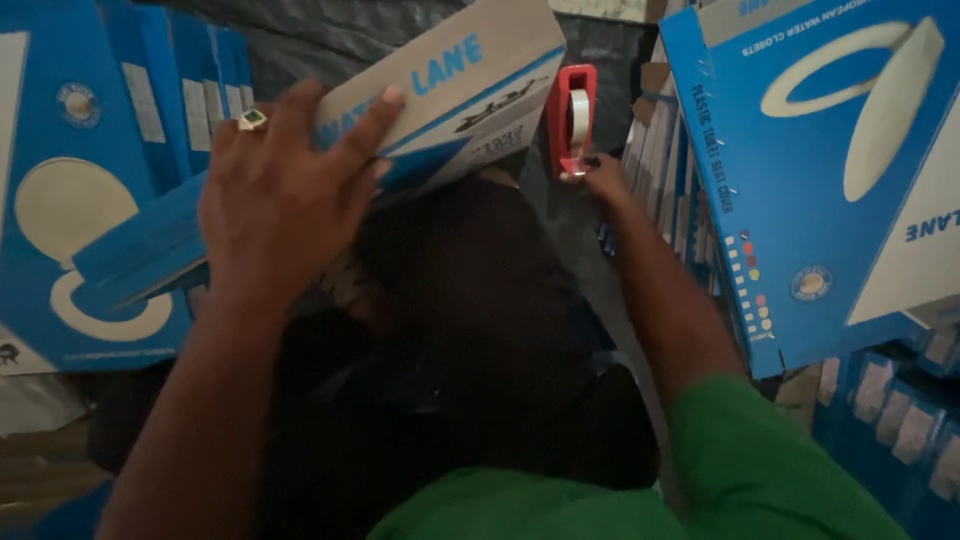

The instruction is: The person sits on the floor and repeatedly folds flat cardboard boxes into rectangular packages. They use a handheld tape dispenser to seal the boxes and place the finished packages into a stack.

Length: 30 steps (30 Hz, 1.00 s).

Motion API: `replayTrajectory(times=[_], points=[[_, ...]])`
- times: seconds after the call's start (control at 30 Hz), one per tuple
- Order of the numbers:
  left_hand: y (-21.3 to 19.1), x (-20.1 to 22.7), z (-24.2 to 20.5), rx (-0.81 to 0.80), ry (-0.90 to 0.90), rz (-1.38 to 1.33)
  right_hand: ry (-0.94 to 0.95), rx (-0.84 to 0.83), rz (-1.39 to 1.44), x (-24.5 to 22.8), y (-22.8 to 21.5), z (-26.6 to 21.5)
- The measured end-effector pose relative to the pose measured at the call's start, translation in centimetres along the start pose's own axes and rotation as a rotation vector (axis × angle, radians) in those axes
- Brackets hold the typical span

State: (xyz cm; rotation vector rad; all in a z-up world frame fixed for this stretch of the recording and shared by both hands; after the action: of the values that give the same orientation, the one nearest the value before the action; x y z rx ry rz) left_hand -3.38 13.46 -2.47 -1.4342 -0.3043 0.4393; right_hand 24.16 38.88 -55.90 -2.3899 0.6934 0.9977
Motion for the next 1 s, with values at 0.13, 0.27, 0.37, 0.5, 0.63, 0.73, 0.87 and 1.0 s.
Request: replayTrajectory(times=[0.13,0.27,0.37,0.5,0.63,0.73,0.87,1.0], points=[[-0.3,0.1,-0.2,0.031,0.005,-0.017,0.176,-0.089,0.21,-1.8,-0.3,-0.5],[-0.1,0.2,-0.3,0.025,0.012,-0.008,0.16,0.082,0.041,-4.3,-2.1,-2.2],[-0.2,0.1,-0.1,0.038,0.008,0.028,0.095,0.166,0.065,-6.4,-2.5,-3.2],[-0.3,0.0,0.1,0.023,0.015,-0.018,0.185,0.22,0.05,-7.2,-2.4,-4.1],[-0.7,0.1,0.3,0.061,0.026,-0.029,0.298,0.225,0.127,-7.3,-1.9,-4.7],[-1.0,0.1,0.6,0.086,0.026,-0.013,0.357,0.182,-0.036,-8.5,-1.8,-5.6],[-1.3,0.3,0.8,0.096,0.036,0.012,0.384,0.168,0.008,-10.5,-1.3,-7.6],[-1.2,0.3,0.8,0.079,0.031,-0.004,0.413,0.2,-0.078,-10.9,-1.3,-9.1]])
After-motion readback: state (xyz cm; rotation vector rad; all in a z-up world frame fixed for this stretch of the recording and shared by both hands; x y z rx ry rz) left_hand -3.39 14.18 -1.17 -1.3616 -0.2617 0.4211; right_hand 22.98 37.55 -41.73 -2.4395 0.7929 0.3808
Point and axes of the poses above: each hand's wrist, its own z-axis towards the middle knuckle, its own y-axis out of the palm, x = y × z, the point moved 6 cm from there along z, towards the middle knuckle, and after that the axes turned 10 degrees about -y, right-handed, at the moved point
